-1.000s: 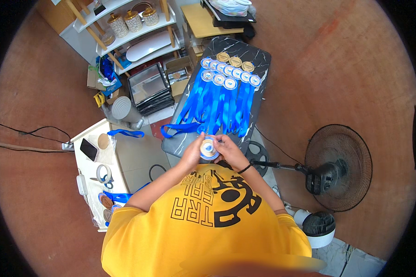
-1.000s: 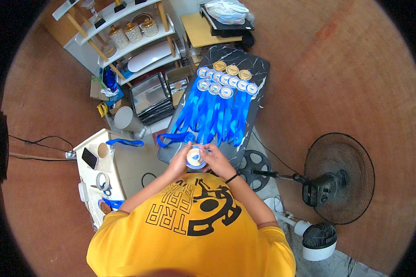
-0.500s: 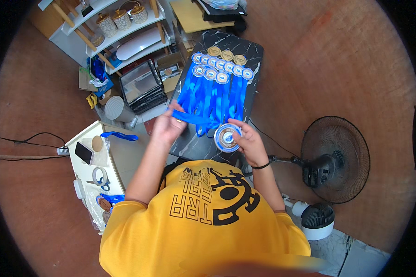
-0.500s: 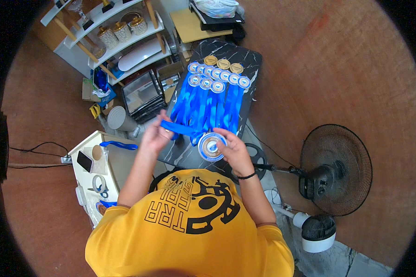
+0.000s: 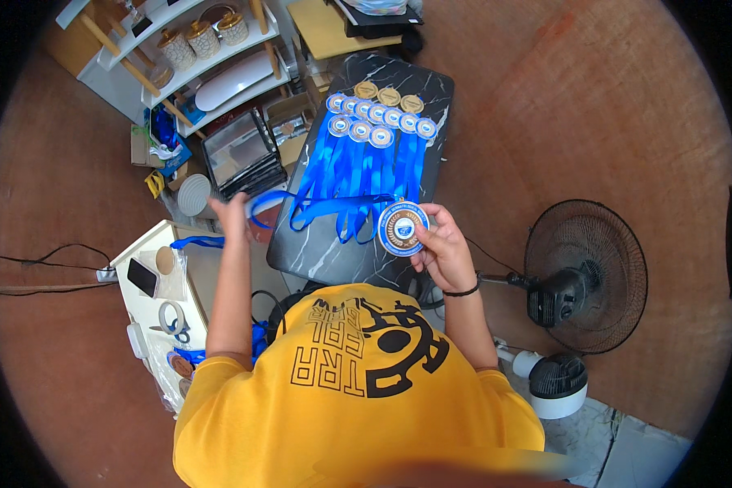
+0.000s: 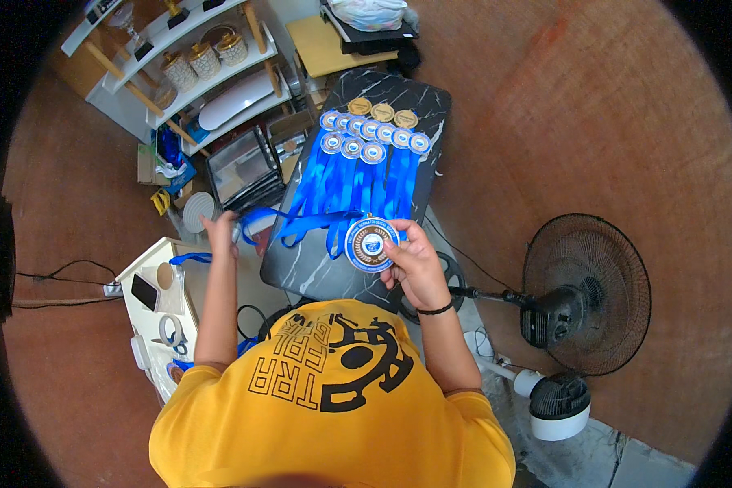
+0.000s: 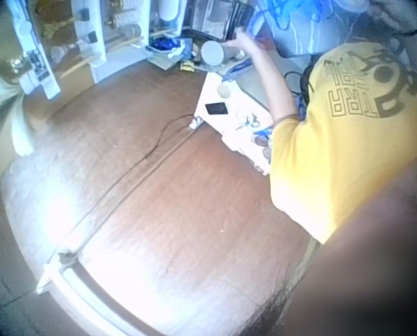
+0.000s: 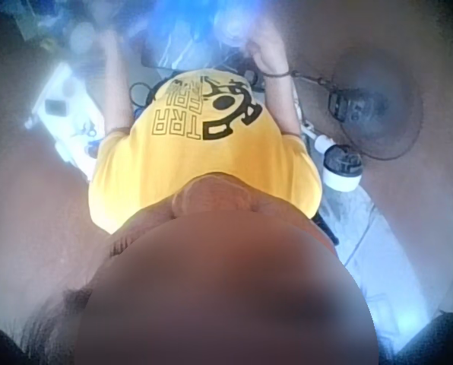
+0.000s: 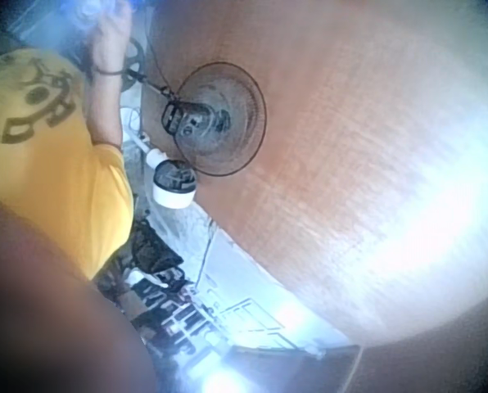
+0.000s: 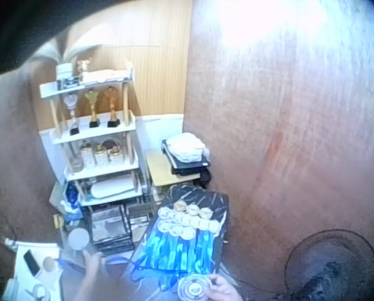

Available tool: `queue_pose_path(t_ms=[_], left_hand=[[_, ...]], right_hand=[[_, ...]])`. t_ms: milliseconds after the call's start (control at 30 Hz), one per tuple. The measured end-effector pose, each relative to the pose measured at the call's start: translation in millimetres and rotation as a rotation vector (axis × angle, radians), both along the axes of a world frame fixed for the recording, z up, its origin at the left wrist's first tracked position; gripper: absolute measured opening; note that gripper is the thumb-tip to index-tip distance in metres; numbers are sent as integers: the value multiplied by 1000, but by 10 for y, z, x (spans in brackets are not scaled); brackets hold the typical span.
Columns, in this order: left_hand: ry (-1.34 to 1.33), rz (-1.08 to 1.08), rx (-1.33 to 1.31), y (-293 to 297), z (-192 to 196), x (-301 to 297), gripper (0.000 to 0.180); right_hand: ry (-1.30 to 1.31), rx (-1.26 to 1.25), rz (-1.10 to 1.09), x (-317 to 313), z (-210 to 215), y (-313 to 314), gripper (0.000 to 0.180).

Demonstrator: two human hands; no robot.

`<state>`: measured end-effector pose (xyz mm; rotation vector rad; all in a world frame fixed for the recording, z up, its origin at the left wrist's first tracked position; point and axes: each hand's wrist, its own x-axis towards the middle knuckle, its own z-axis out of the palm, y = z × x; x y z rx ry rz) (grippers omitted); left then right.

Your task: The person assembles medals by attaching blue ribbons to round metal medallions. They pick up each medallion, thread the ribbon through its center, and place the completed medal on a black marble table. The process is repeated for multiple medals.

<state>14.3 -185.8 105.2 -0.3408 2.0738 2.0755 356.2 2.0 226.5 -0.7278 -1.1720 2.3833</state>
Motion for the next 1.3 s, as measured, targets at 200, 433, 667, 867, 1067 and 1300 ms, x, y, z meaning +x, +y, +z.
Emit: queue_pose_path(t_ms=[200, 433, 667, 867, 1067, 1300], left_hand=[[655, -1311, 38, 540, 733, 1043, 95], [166, -1252, 224, 1040, 407, 1833, 19], [-166, -1336, 121, 1106, -199, 2156, 31], [-146, -1341, -117, 1307, -570, 1838, 32], [-132, -1275, -170, 1589, -803, 1582, 32], [-169, -1258, -160, 1710, -1000, 1494, 34]], right_hand=[[22, 0, 78, -77, 70, -51, 31], [76, -96, -70, -43, -12, 81, 25], [-404, 188, -167, -327, -1195, 1353, 23], [-698, 114, -177, -1108, -2357, 2282, 24], [-861, 182, -187, -1662, -2815, 2694, 26], [-935, 369, -184, -1868, -2899, 2772, 20]])
